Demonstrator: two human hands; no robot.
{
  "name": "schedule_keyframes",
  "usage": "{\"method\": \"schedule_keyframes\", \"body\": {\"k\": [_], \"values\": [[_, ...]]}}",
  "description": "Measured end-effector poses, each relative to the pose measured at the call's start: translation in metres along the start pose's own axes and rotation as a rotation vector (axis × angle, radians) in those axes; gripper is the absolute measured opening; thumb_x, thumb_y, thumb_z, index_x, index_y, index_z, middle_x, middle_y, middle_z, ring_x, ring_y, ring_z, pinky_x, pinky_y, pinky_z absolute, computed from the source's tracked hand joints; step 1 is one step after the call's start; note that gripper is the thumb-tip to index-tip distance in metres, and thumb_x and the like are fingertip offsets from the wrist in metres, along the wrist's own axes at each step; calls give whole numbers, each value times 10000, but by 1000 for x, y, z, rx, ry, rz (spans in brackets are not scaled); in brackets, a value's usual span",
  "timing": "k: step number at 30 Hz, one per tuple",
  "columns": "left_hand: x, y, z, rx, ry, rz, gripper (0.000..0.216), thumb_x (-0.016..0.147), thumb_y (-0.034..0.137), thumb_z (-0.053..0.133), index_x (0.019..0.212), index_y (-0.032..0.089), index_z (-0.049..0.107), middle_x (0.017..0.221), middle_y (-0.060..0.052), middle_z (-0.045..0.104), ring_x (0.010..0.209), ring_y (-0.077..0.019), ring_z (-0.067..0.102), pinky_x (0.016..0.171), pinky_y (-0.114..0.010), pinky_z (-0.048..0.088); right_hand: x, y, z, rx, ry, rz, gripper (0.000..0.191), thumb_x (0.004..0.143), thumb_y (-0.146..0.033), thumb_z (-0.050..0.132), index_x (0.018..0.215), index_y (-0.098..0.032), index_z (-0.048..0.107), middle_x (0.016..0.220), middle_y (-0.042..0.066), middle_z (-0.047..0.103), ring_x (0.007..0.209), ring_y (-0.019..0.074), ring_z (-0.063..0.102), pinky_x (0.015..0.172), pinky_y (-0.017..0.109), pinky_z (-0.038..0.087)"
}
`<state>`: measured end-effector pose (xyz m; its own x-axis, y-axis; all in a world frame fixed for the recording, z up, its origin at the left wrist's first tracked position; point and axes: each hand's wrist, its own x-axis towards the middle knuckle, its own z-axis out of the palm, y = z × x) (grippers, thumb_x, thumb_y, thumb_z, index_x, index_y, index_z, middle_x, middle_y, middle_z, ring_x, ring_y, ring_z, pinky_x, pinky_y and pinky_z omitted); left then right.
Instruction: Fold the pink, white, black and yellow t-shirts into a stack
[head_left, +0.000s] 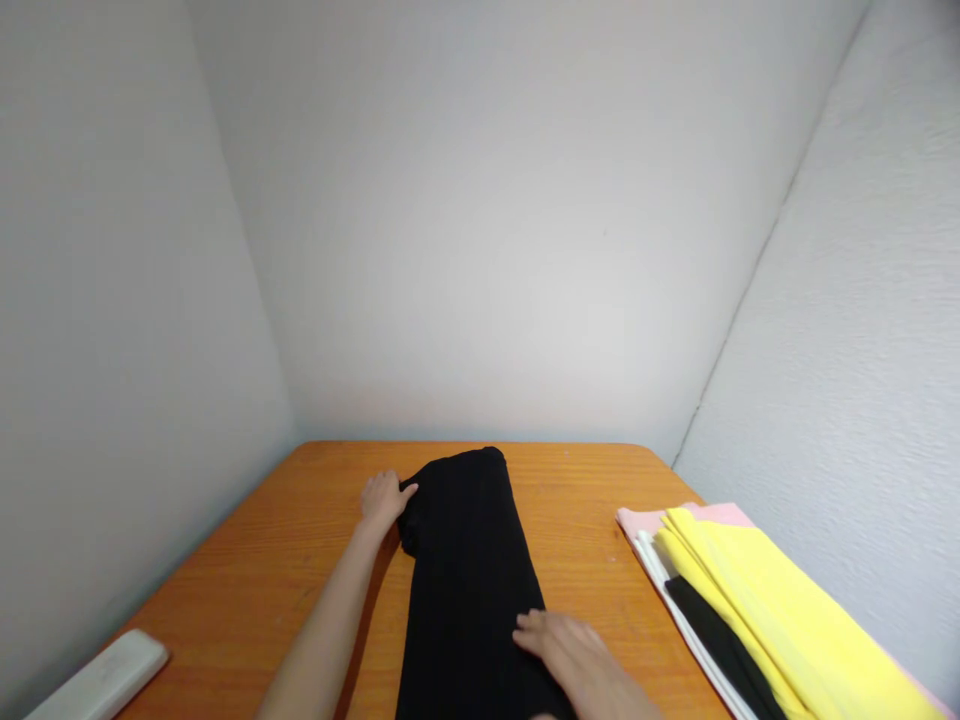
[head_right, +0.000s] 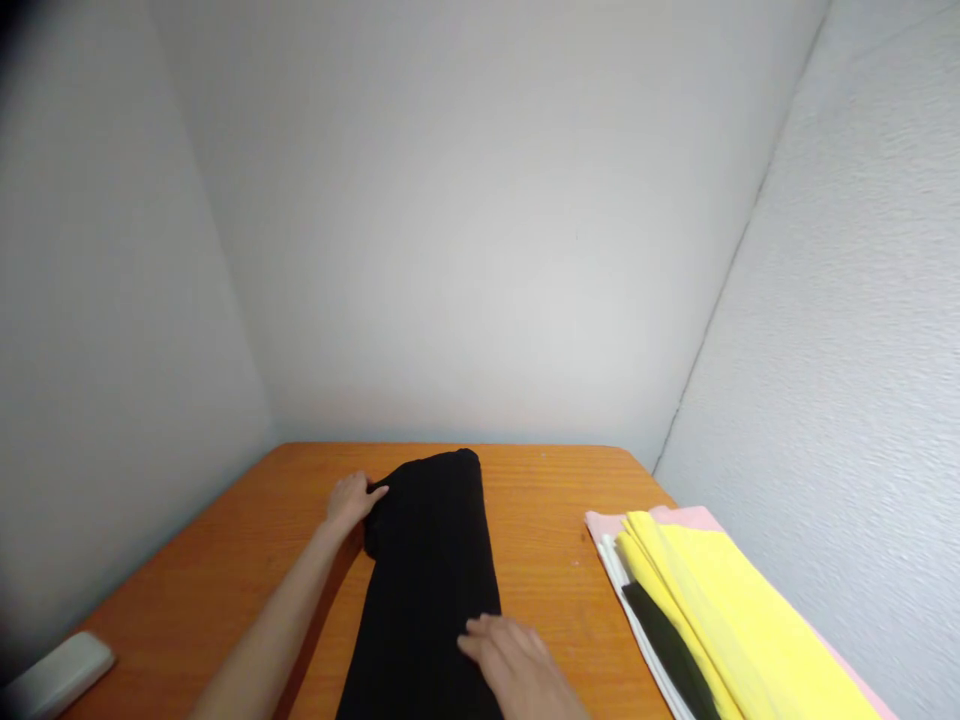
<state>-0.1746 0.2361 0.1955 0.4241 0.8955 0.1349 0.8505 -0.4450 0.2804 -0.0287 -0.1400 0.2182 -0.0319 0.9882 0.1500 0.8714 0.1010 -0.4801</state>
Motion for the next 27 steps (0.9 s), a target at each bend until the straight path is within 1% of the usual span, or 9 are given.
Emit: {"method": "schedule_keyframes", "body": {"k": [3, 6, 10, 14, 17, 20, 22, 25, 27], "values": [[4, -2, 4, -5, -19, 36, 338, 886, 405, 544, 984, 88, 614, 1093, -216, 639, 1094, -343, 561, 913, -407, 385, 39, 2, -20, 6, 107, 144, 543, 932, -517, 485, 1399, -240, 460, 1419, 100, 477, 1314, 258, 429, 1101, 427, 360], [8, -3, 4, -49, -38, 73, 268, 908, 355, 514, 1001, 119, 604, 1097, -179, 644, 1079, -298, 572, 907, -371, 388, 92, 24, -24, -68, 164, 184, 587, 954, -492, 431, 1420, -134, 425, 1441, 158, 436, 1347, 262, 384, 1126, 444, 308], [14, -3, 3, -148, -60, 58, 222, 924, 350, 495, 1015, 159, 563, 1049, -129, 668, 976, -247, 615, 798, -316, 425, 163, 58, -9, -195, 173, 173, 656, 973, -506, 347, 1462, -69, 352, 1519, 181, 290, 1423, 268, 236, 1159, 451, 231], [15, -6, 2, -232, -58, 15, 171, 894, 336, 559, 968, 183, 554, 1021, -102, 675, 959, -242, 617, 774, -306, 422, 210, 75, 18, -290, 99, 175, 726, 976, -537, 304, 1481, -16, 284, 1546, 188, 189, 1444, 282, 138, 1171, 433, 184], [16, -10, 3, -293, -52, -5, 140, 868, 308, 599, 926, 188, 558, 1024, -94, 674, 961, -234, 614, 781, -297, 417, 224, 80, 33, -351, 35, 240, 752, 974, -549, 284, 1477, 10, 274, 1549, 198, 145, 1446, 300, 103, 1170, 436, 167], [20, -14, 5, -366, -44, -16, 110, 845, 270, 621, 881, 185, 561, 991, -91, 675, 933, -228, 615, 786, -296, 417, 228, 76, 38, -383, 14, 280, 758, 967, -555, 290, 1481, 1, 273, 1553, 192, 129, 1450, 308, 63, 1174, 454, 115], [23, -17, 5, -428, -36, -23, 97, 828, 246, 632, 854, 187, 559, 943, -79, 674, 897, -221, 615, 783, -295, 420, 228, 66, 38, -353, -8, 234, 780, 957, -589, 280, 1493, -23, 257, 1561, 174, 112, 1453, 300, 33, 1176, 459, 80], [26, -20, 3, -542, -17, -34, 95, 798, 215, 645, 807, 193, 552, 878, -59, 660, 851, -209, 608, 774, -292, 428, 228, 46, 40, -249, -95, 114, 873, 913, -682, 289, 1519, -63, 183, 1574, 140, 56, 1456, 276, 2, 1179, 440, 70], [27, -20, 0, -630, -5, -47, 98, 783, 203, 644, 781, 195, 546, 841, -49, 647, 824, -201, 606, 754, -286, 440, 227, 37, 44, -207, -140, 100, 952, 871, -729, 335, 1526, -68, 134, 1576, 132, 5, 1455, 287, -20, 1178, 448, 61]]}}
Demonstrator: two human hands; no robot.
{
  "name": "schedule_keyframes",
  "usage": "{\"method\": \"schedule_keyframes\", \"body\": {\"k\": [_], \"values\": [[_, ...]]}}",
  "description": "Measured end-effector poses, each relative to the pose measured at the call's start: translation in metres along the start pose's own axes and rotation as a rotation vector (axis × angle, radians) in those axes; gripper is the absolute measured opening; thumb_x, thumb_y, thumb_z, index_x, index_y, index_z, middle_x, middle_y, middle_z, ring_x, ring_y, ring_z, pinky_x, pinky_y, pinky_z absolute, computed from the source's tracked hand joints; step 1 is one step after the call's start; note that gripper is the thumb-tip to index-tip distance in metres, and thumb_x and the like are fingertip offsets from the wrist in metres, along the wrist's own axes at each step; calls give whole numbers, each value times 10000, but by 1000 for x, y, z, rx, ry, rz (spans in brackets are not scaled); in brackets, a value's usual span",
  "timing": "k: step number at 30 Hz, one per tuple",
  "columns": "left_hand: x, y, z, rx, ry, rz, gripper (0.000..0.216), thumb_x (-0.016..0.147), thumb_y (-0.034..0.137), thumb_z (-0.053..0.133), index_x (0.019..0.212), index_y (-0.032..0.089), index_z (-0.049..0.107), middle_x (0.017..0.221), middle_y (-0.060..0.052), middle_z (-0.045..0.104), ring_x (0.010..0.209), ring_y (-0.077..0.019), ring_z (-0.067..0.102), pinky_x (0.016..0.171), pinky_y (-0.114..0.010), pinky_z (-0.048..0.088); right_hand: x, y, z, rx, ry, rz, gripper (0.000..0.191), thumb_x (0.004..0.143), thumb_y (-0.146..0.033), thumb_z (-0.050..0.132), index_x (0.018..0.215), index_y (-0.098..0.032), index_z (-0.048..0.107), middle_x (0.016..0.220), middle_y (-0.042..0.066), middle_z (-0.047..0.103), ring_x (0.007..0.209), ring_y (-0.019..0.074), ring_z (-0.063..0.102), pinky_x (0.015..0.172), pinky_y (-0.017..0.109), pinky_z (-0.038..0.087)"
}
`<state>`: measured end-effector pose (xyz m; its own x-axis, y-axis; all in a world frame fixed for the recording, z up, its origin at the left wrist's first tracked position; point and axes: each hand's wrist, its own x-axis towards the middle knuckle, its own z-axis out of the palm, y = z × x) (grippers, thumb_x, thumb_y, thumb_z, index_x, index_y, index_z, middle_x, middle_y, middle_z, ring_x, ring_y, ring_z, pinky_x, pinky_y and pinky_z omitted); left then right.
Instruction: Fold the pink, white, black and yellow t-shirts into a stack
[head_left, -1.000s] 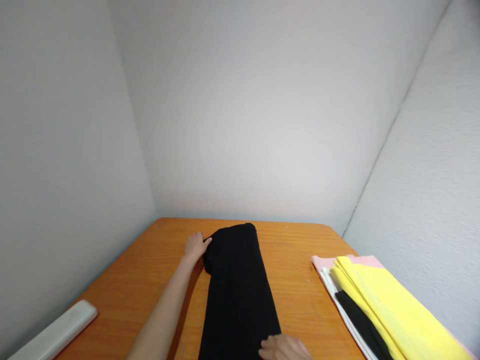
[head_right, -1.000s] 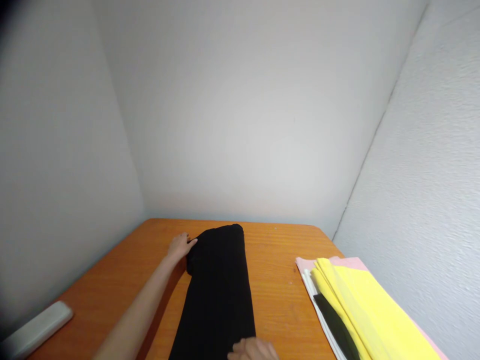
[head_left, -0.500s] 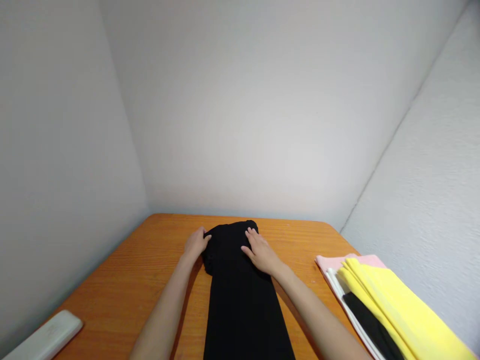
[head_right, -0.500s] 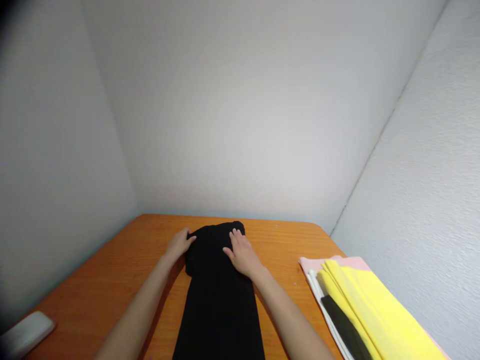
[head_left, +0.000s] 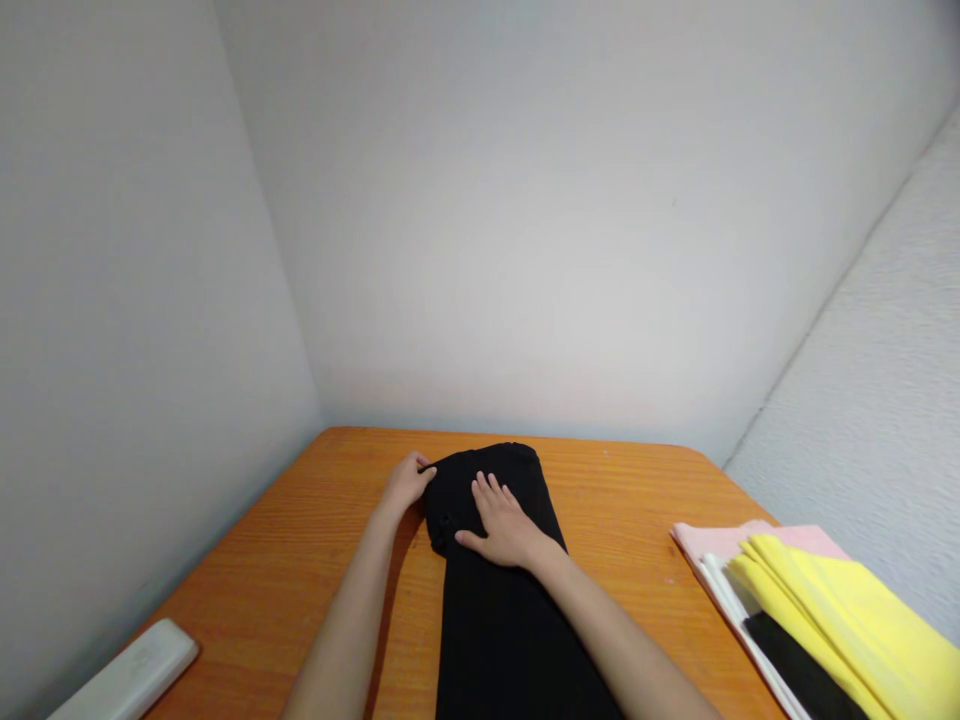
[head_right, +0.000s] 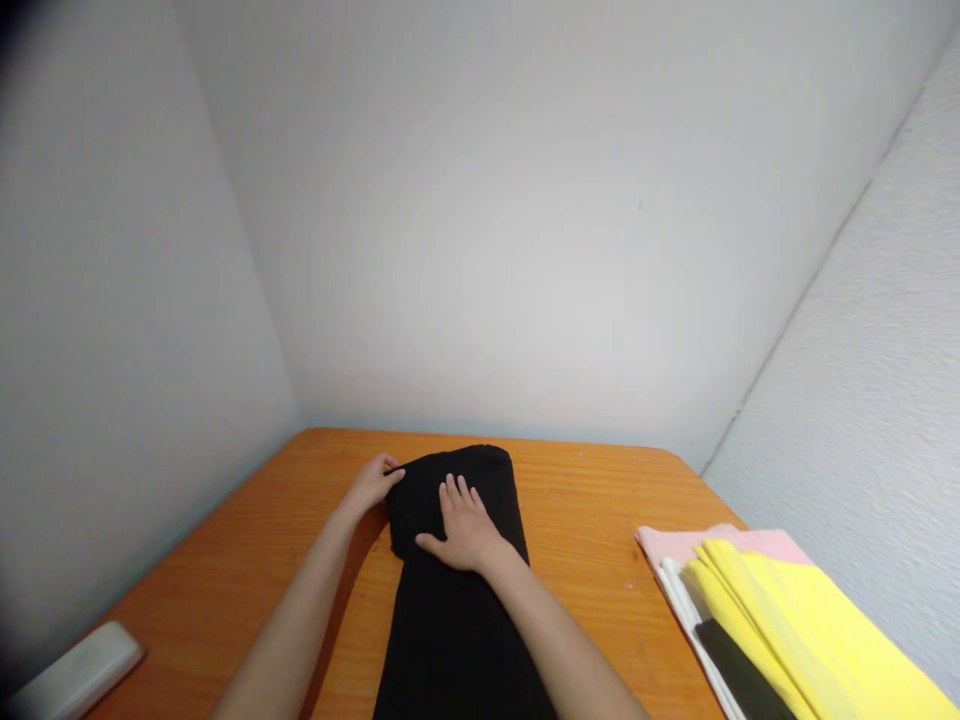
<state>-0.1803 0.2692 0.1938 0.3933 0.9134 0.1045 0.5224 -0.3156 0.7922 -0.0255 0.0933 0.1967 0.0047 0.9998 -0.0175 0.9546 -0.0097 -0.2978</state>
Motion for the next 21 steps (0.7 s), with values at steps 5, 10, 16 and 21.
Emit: {"method": "schedule_keyframes", "body": {"k": [5, 10, 16, 21], "values": [[-2, 18, 4, -248, -2, -38, 125, 791, 276, 626, 819, 200, 531, 750, -14, 615, 706, -168, 610, 630, -254, 469, -2, -7, 6, -9, -11, 8, 973, 866, -731, 333, 1524, -55, 93, 1569, 131, -51, 1451, 293, -52, 1176, 464, 25], [-10, 45, 32, -449, -70, -40, 207, 784, 320, 649, 902, 209, 519, 701, 23, 590, 588, -125, 583, 520, -208, 447, -4, -11, 7, -65, 24, 38, 942, 887, -700, 325, 1513, -22, 137, 1567, 145, -20, 1450, 313, -30, 1175, 473, 51], [-19, 50, 56, -569, -70, -30, 275, 780, 360, 675, 934, 212, 501, 768, 19, 597, 606, -103, 586, 521, -191, 455, -15, -46, 2, -175, -34, 235, 773, 940, -586, 354, 1492, -51, 276, 1556, 176, 112, 1441, 357, 47, 1154, 531, 119], [-15, 48, 63, -613, -123, -17, 297, 809, 395, 660, 933, 206, 469, 751, 8, 609, 648, -123, 623, 588, -244, 523, -35, -85, -14, -224, -192, 281, 733, 915, -584, 444, 1442, -76, 404, 1532, 216, 187, 1409, 414, 167, 1107, 578, 220]]}}
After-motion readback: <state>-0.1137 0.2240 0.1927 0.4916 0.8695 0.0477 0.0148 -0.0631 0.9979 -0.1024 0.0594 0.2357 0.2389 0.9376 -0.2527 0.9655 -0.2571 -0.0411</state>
